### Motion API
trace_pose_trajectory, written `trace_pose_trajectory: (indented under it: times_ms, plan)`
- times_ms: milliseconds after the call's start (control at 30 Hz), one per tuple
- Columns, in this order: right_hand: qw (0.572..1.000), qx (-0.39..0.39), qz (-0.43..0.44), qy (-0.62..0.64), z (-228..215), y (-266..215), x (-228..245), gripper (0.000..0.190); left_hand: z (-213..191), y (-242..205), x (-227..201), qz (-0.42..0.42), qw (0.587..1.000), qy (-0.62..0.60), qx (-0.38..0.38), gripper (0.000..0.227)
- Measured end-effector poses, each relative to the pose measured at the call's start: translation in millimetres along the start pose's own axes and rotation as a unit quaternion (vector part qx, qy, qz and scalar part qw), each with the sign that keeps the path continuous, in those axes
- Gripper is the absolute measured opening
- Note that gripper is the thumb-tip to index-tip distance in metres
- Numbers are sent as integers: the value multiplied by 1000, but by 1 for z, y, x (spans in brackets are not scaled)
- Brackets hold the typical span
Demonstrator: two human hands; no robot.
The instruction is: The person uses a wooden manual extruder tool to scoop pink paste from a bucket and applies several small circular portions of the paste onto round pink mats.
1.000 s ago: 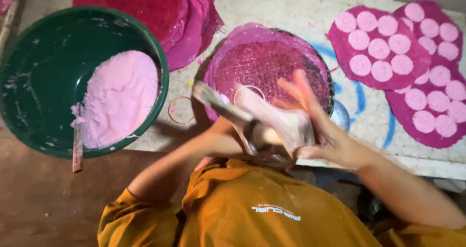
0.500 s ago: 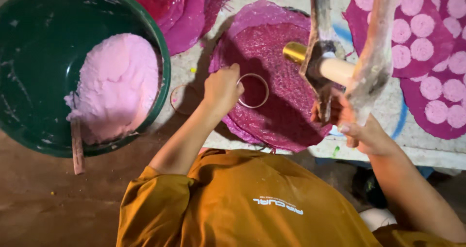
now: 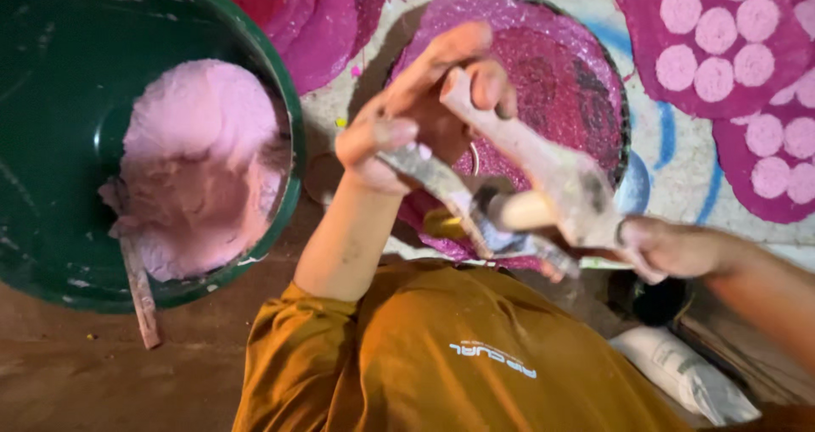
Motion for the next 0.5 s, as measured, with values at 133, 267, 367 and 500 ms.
trace_pose_trajectory:
  times_ms: [133,267,367,500]
  plan:
    - [988,-63,48,-132,-55,-13,10,89,-27,29,-6,28,999,37,24,39]
    - [966,-110,85,-217,-69,5,22,88,-59,33,1,43,999,-7,-14,39]
    - [913,-201,175,-307,-66,12,25,97,-88,27,16,77,987,-123,-63,33]
    - [936,-178,100,-287,-28,32,40,93,-116,19,25,105,975,-188,-55,33]
Point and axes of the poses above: each hand's wrist, its own y-axis towards the middle knuckle, its own z-axis out of the palm, x = y × z, the point moved 7 cm from there along y, towards the middle knuckle, and after that the axes turned 10 degrees about -x, right-handed, at the moved point
